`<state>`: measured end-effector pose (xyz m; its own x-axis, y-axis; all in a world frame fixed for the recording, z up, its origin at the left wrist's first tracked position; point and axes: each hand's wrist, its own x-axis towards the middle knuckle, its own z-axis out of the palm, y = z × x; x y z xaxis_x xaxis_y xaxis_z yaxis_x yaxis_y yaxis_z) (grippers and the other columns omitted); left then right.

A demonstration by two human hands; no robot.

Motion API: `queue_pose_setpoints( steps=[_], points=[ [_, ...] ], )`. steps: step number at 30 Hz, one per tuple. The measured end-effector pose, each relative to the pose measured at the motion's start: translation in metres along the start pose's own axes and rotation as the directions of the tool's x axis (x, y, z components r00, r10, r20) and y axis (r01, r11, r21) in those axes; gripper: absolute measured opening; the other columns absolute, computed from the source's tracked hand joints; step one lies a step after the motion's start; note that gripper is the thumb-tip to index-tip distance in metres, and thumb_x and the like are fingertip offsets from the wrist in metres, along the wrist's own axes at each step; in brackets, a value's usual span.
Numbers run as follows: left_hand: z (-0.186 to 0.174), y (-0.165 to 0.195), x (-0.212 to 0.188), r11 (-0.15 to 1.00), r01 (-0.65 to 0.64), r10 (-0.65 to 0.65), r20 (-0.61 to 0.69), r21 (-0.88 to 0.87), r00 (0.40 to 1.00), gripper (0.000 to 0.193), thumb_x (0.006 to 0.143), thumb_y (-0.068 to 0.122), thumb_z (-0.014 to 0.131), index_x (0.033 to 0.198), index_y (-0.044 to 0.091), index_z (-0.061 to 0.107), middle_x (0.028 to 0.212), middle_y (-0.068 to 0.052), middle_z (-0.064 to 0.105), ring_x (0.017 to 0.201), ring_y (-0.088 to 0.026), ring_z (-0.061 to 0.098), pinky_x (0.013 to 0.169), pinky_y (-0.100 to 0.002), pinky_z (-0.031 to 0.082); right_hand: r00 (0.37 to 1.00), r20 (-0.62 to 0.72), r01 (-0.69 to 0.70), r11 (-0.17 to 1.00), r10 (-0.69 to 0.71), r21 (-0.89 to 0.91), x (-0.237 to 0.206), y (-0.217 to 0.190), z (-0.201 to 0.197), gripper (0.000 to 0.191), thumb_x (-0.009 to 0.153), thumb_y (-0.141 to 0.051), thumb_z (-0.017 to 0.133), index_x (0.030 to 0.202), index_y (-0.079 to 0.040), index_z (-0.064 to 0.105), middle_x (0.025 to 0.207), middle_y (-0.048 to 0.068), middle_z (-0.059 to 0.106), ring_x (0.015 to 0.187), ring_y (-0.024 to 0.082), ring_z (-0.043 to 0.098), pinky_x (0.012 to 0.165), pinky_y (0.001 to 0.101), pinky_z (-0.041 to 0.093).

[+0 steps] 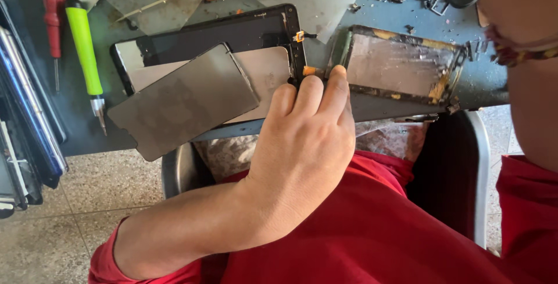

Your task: The person brushes debris off a disassembled phone frame with a toothbrush, then uses a pink utility knife to scrape old adhesive and residue from the frame's inner surface, holding the frame steady with the other hand and occasionally peeling loosened material by hand.

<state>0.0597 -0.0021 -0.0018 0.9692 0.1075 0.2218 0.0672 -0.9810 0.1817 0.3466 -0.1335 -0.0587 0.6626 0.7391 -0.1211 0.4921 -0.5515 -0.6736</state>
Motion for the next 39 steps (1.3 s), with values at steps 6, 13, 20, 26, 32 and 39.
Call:
queue_pose_setpoints(
  steps=[6, 13, 20, 26, 32, 39],
  points=[
    [0.001, 0.001, 0.002, 1.0, 0.008, -0.008, 0.015, 0.028, 1.0, 0.037, 0.088, 0.015, 0.066, 0.12, -0.002, 0.075, 0.131, -0.011, 0.064, 0.1, -0.022, 0.054, 0.082, -0.033, 0.045, 1.0, -0.03, -0.001, 1.0, 0.002, 0.03, -0.003, 0.005, -0.001, 0.01, 0.09, -0.004, 0.069, 0.086, -0.004, 0.059, 0.11, 0.013, 0.068, 0.113, 0.027, 0.066, 0.098, 0.0415, 0.051],
    [0.001, 0.001, 0.002, 0.997, 0.033, -0.034, -0.015, -0.064, 0.999, 0.043, 0.091, 0.014, 0.066, 0.131, -0.001, 0.071, 0.138, -0.014, 0.062, 0.097, -0.02, 0.053, 0.082, -0.033, 0.046, 0.993, -0.101, 0.068, 0.989, -0.055, 0.129, -0.022, -0.006, -0.01, 0.015, 0.088, -0.008, 0.073, 0.086, -0.005, 0.058, 0.117, 0.013, 0.068, 0.122, 0.028, 0.063, 0.106, 0.0454, 0.05],
    [-0.009, -0.015, 0.006, 0.97, -0.003, -0.023, -0.105, -0.243, 0.994, 0.035, 0.096, 0.022, 0.07, 0.122, -0.002, 0.071, 0.136, -0.014, 0.062, 0.103, -0.023, 0.056, 0.089, -0.039, 0.048, 0.927, 0.043, 0.368, 0.925, -0.373, 0.096, -0.066, -0.05, -0.015, 0.02, 0.085, -0.013, 0.077, 0.086, -0.007, 0.058, 0.125, 0.013, 0.067, 0.131, 0.03, 0.06, 0.114, 0.0493, 0.048],
    [-0.007, -0.039, 0.022, 0.996, -0.05, 0.034, -0.189, -0.078, 0.981, 0.027, 0.096, 0.014, 0.072, 0.122, 0.007, 0.076, 0.134, -0.005, 0.063, 0.11, -0.023, 0.054, 0.094, -0.038, 0.045, 0.792, 0.259, 0.605, 0.764, -0.552, -0.222, -0.088, -0.074, -0.004, 0.025, 0.077, -0.011, 0.083, 0.075, -0.007, 0.059, 0.122, 0.014, 0.071, 0.132, 0.034, 0.061, 0.111, 0.05, 0.05],
    [0.003, -0.045, 0.028, 0.993, -0.065, 0.048, -0.166, -0.102, 0.985, 0.025, 0.094, 0.015, 0.073, 0.118, 0.007, 0.078, 0.127, -0.002, 0.066, 0.111, -0.023, 0.054, 0.096, -0.039, 0.045, 0.805, 0.242, 0.591, 0.769, -0.542, -0.242, -0.089, -0.076, -0.001, 0.028, 0.077, -0.008, 0.083, 0.072, -0.008, 0.056, 0.119, 0.012, 0.073, 0.133, 0.034, 0.061, 0.107, 0.0484, 0.051],
    [0.013, -0.048, 0.026, 0.992, -0.061, 0.045, -0.138, -0.113, 0.989, 0.027, 0.096, 0.012, 0.071, 0.122, 0.007, 0.075, 0.135, -0.006, 0.064, 0.115, -0.023, 0.053, 0.102, -0.039, 0.042, 0.804, 0.229, 0.593, 0.77, -0.549, -0.235, -0.089, -0.07, 0.001, 0.027, 0.077, -0.006, 0.083, 0.074, -0.008, 0.056, 0.12, 0.01, 0.073, 0.134, 0.033, 0.06, 0.109, 0.0479, 0.051]
  ],
)
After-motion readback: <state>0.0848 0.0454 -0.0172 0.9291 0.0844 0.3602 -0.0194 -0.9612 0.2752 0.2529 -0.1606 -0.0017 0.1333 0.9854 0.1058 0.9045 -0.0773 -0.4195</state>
